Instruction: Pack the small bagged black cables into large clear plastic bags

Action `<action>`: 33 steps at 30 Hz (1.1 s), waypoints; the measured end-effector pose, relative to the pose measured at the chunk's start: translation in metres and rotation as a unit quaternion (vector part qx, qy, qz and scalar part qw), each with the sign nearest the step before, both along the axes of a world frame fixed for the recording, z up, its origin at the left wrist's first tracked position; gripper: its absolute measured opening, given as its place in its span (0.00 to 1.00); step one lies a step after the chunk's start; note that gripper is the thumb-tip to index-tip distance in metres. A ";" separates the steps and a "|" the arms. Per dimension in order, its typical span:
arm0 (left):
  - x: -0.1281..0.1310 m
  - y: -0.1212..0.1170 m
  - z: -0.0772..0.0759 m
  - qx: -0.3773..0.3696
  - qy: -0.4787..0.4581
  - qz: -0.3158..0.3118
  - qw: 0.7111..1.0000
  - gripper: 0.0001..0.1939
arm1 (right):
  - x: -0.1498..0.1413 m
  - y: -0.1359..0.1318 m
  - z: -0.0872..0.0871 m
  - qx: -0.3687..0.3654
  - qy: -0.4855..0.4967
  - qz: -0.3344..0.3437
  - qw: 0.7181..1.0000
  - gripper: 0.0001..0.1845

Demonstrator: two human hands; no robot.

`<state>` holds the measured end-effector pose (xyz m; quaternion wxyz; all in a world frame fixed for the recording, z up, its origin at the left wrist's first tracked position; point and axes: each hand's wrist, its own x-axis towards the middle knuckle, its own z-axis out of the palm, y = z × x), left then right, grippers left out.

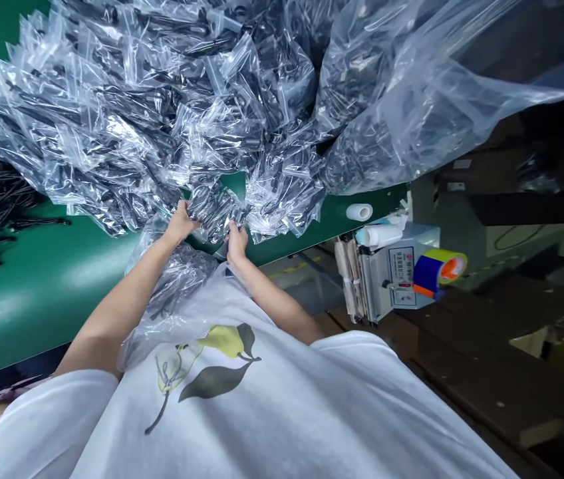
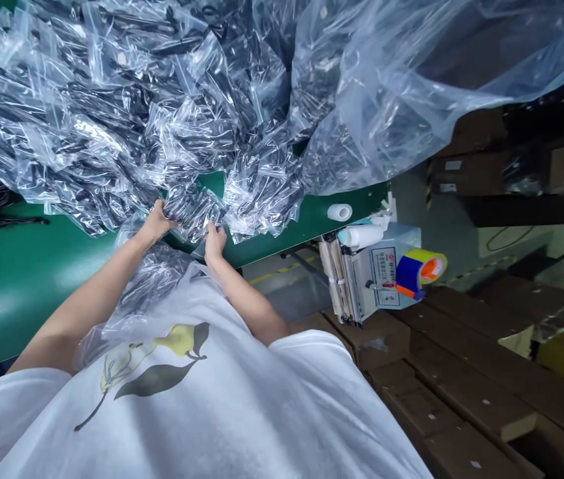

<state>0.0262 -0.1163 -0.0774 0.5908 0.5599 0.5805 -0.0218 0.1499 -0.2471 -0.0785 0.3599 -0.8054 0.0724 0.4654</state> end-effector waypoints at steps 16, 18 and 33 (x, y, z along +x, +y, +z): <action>0.038 0.003 0.021 -0.068 -0.038 0.012 0.997 0.25 | 0.056 -0.012 0.014 0.119 -0.231 0.691 0.675 0.25; 0.024 0.007 0.039 -0.159 -0.116 0.073 0.978 0.31 | 0.062 -0.002 0.014 0.110 -0.218 0.688 0.683 0.23; -0.006 -0.021 0.142 -0.150 -0.268 0.208 0.929 0.34 | 0.016 0.042 0.132 0.316 0.109 0.119 0.935 0.28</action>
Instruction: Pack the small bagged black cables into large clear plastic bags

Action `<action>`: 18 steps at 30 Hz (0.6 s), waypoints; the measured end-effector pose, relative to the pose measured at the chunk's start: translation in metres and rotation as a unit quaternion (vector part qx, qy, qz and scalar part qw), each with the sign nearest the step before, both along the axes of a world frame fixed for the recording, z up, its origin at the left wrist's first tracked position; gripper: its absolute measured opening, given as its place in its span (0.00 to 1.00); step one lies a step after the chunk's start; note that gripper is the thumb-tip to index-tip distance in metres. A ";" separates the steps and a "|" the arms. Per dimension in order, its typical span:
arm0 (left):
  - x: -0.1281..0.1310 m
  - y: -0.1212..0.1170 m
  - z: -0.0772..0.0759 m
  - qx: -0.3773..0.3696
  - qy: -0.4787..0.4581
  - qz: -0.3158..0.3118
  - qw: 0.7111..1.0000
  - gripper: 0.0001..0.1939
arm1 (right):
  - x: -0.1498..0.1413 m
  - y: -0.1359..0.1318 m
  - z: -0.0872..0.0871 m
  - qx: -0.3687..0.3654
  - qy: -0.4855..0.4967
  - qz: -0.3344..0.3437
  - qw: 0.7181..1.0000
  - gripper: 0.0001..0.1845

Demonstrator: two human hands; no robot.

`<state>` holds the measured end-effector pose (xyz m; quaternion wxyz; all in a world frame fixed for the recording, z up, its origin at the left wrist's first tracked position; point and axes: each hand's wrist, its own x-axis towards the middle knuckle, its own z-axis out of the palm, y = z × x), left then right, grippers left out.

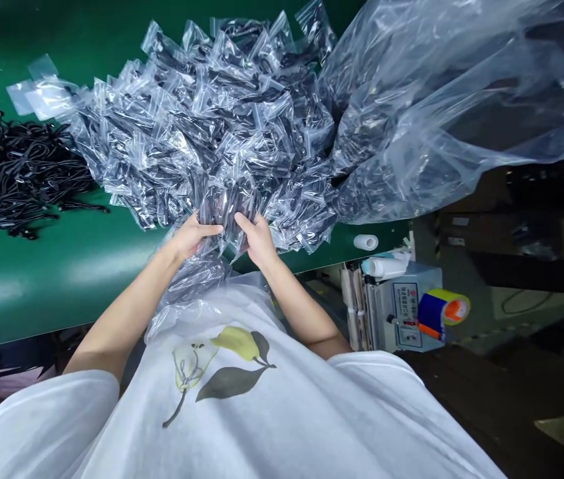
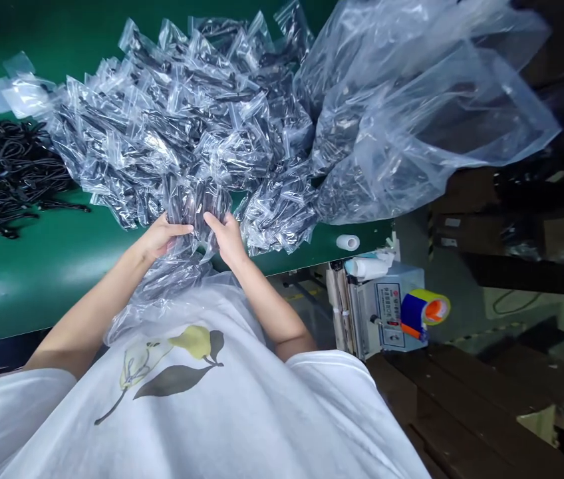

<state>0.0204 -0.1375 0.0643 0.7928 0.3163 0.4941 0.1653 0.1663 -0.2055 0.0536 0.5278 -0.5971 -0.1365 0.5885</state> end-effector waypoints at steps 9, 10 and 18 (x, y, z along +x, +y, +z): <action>-0.022 -0.029 0.025 0.055 -0.046 -0.010 0.997 0.36 | -0.022 -0.029 0.035 0.065 -0.065 0.037 0.995 0.28; -0.024 -0.032 0.027 0.070 -0.050 -0.017 0.996 0.37 | -0.026 -0.030 0.037 0.078 -0.077 0.039 0.993 0.28; -0.050 -0.045 0.065 0.275 0.035 -0.219 0.935 0.46 | -0.048 -0.028 0.059 0.087 -0.219 0.125 0.964 0.38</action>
